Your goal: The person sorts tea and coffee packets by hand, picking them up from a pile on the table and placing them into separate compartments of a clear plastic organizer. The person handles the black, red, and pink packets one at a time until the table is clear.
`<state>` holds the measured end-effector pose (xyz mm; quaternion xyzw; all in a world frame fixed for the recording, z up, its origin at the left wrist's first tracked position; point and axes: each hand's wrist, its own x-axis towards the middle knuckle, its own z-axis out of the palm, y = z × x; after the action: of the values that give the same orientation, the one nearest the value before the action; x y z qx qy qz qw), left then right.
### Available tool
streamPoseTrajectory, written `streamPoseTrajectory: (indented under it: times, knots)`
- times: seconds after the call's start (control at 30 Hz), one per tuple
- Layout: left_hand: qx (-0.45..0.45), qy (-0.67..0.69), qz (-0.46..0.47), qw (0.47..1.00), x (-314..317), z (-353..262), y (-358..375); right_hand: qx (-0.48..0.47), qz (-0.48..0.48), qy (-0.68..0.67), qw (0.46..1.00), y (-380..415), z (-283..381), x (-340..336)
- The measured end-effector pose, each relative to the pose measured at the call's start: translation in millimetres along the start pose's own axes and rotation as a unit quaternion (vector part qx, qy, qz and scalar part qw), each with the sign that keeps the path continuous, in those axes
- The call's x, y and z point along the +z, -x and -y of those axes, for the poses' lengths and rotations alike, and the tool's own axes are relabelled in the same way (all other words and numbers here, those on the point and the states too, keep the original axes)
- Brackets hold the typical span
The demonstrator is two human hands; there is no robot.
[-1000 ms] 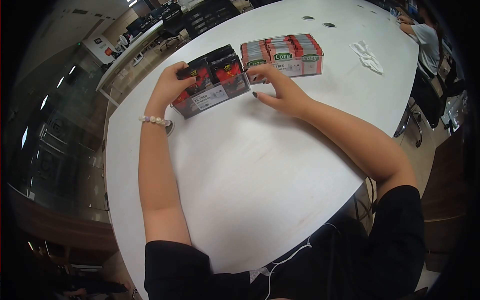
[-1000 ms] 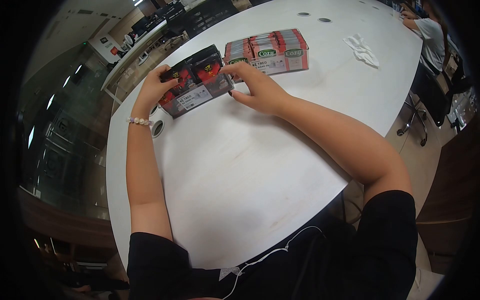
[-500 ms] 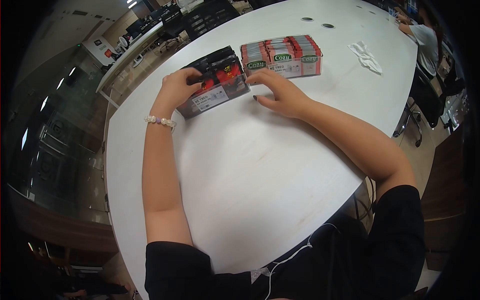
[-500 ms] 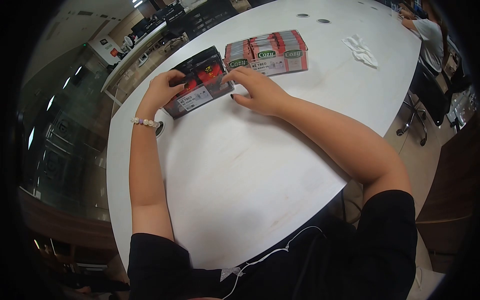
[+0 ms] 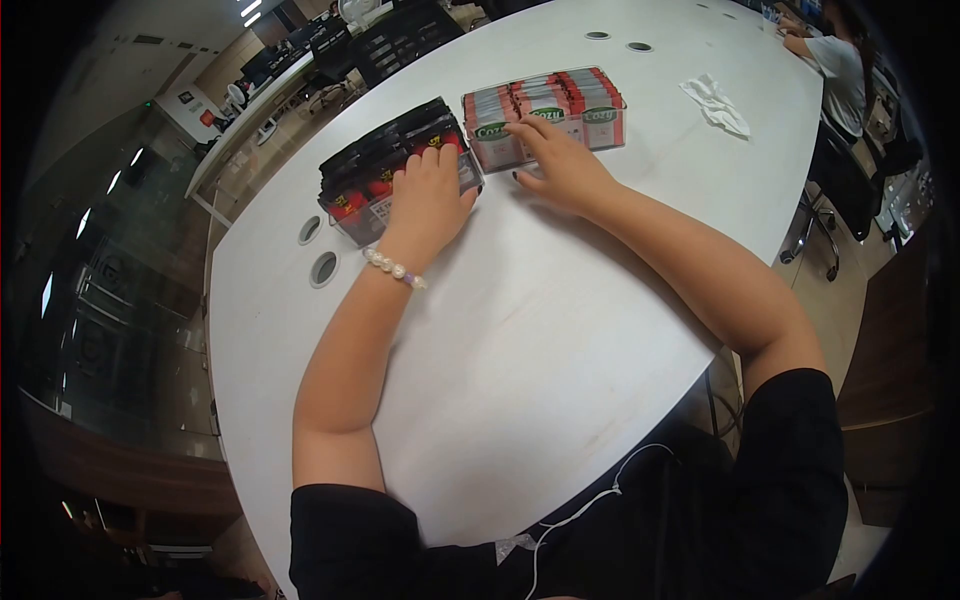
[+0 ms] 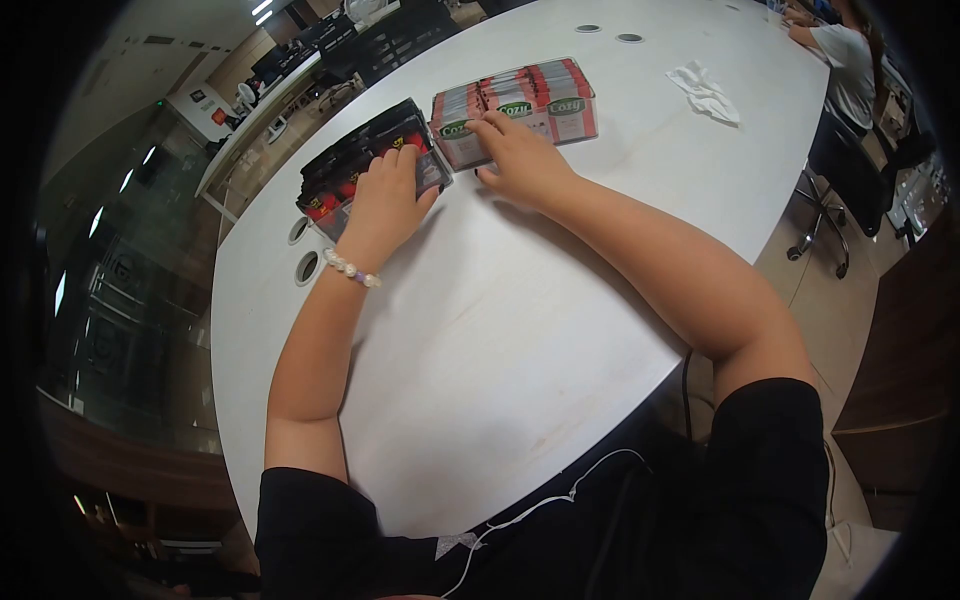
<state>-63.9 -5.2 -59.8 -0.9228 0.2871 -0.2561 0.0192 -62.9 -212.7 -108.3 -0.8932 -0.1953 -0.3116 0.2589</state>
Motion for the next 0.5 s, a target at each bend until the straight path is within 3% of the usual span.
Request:
streamPoseTrajectory:
  times: [0.13, 0.23, 0.27, 0.37, 0.5]
  knots:
    - [-0.021, 0.115, -0.111, 0.987, 17.2, 12.2, 3.6, 0.062, -0.02, -0.055, 0.996, -6.4, 5.0, -6.8]
    - [-0.109, 0.277, -0.098, 0.95, 16.3, 13.0, 5.4, 0.108, 0.007, -0.109, 0.988, -0.5, -0.9, -23.5]
    - [-0.115, 0.303, -0.143, 0.935, 21.1, 10.7, 5.5, 0.086, -0.027, -0.124, 0.988, 4.4, -6.0, -27.7]
    - [-0.11, 0.362, -0.171, 0.91, 18.5, 6.5, 16.8, 0.133, 0.05, -0.194, 0.971, 17.7, -6.5, -63.9]
    - [-0.068, 0.489, -0.166, 0.854, 12.0, 1.7, 44.4, 0.137, 0.022, -0.33, 0.934, 49.9, -34.8, -66.1]
